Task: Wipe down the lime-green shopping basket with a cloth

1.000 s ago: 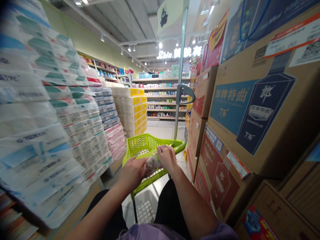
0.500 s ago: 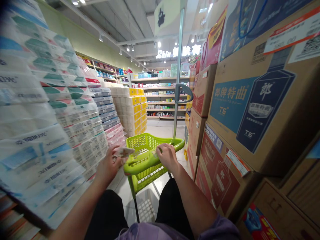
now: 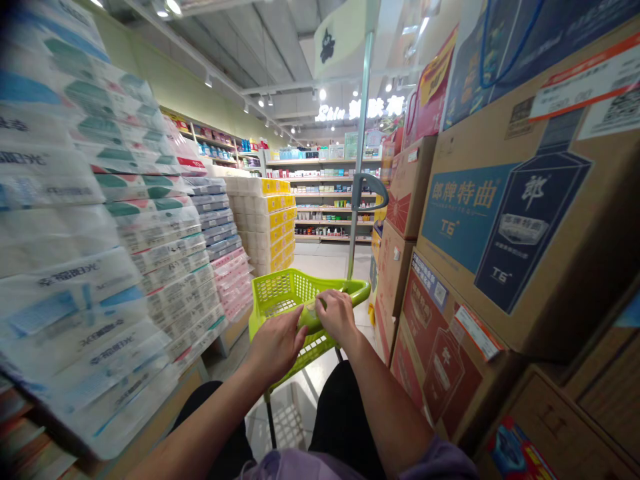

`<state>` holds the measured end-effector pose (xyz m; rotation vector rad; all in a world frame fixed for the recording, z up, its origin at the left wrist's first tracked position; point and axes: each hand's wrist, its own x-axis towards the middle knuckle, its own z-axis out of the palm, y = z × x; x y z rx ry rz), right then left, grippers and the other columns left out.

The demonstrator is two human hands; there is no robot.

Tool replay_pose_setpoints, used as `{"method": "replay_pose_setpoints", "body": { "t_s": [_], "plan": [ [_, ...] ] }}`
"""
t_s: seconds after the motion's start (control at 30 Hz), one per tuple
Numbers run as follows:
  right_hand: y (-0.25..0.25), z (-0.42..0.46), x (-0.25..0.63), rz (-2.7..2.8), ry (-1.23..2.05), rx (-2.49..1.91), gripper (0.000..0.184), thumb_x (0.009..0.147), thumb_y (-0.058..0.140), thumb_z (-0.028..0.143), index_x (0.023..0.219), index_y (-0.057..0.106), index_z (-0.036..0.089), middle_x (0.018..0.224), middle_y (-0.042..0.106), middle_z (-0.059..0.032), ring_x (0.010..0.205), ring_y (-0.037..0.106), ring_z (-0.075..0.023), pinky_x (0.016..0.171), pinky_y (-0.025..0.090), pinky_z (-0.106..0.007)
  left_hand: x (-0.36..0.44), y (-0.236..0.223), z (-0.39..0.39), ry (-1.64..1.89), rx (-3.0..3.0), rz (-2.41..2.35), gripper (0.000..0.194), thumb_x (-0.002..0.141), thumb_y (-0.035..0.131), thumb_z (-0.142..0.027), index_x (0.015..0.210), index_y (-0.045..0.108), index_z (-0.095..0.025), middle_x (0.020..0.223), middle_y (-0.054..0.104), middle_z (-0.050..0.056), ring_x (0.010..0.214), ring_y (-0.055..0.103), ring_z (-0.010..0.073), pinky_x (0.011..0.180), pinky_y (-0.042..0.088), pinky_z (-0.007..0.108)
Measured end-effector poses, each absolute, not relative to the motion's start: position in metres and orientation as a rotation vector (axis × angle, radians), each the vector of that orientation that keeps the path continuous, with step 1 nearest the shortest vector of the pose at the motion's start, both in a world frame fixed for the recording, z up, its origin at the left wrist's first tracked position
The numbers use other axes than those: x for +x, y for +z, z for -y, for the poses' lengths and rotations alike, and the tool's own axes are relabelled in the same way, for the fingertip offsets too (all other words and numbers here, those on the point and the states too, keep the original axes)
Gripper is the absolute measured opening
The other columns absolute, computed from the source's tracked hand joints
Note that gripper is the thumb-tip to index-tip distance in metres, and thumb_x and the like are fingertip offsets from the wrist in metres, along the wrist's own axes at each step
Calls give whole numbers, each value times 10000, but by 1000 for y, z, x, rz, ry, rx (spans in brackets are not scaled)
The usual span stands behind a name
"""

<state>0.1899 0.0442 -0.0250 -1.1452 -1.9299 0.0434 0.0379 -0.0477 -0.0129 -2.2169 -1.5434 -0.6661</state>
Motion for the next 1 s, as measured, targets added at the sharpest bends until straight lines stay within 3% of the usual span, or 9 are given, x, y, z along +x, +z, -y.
{"method": "replay_pose_setpoints", "body": {
  "t_s": [0.1,0.2,0.27,0.33,0.47,0.67,0.83,1.0],
  "plan": [
    [-29,-48,193,1931,28,-1132,231,894,472,250,898,703,235,953,720,-21,949,623,-186,895,365,-326,47,-30,49,-606,-2108,1383,466,928,382,-343,1324,470,-112,1392,495,158,1298,427,298,1024,360,449],
    [-32,-49,195,1904,-2,-1109,266,873,449,187,897,709,237,965,723,-15,970,624,-185,901,365,-327,52,-45,51,-542,-2070,1244,472,921,363,-256,1368,421,-118,1452,425,146,1337,364,296,1049,308,461],
    [-33,-49,196,1886,-23,-1091,292,847,440,153,890,716,238,963,727,-15,978,625,-187,907,367,-327,54,-45,52,-511,-2072,1285,465,910,358,-215,1359,426,-115,1371,508,163,1231,473,292,979,361,451],
    [-32,-49,196,1878,-34,-1082,299,824,443,143,877,722,238,948,731,-14,967,628,-189,904,373,-327,52,-35,52,-489,-2086,1435,413,926,353,-265,1280,502,-115,1157,634,162,1023,585,274,854,421,414],
    [-33,-53,201,1872,-46,-1051,291,796,456,150,865,726,232,940,732,-19,946,631,-193,918,371,-337,34,-7,50,-462,-2178,1724,394,948,321,-401,886,635,-171,788,663,77,733,608,211,700,413,335],
    [-32,-78,219,1938,30,-1003,286,781,456,171,862,722,238,962,728,-15,984,622,-199,956,375,-359,11,-2,42,-639,-2462,1728,378,951,288,-313,727,573,-206,747,640,18,717,593,150,661,389,259],
    [-23,-102,230,1968,281,-943,282,824,445,213,721,705,240,855,736,-12,885,658,-186,888,446,-328,20,-18,34,-827,-2483,1609,342,944,286,-293,837,600,-212,805,660,28,778,610,170,718,420,286],
    [-26,-107,231,1932,329,-917,317,832,427,220,670,698,226,799,737,-30,808,669,-182,813,483,-304,17,-29,39,-1136,-2515,1387,337,922,291,-278,878,618,-209,833,674,33,795,598,179,758,438,317]
  ]
}}
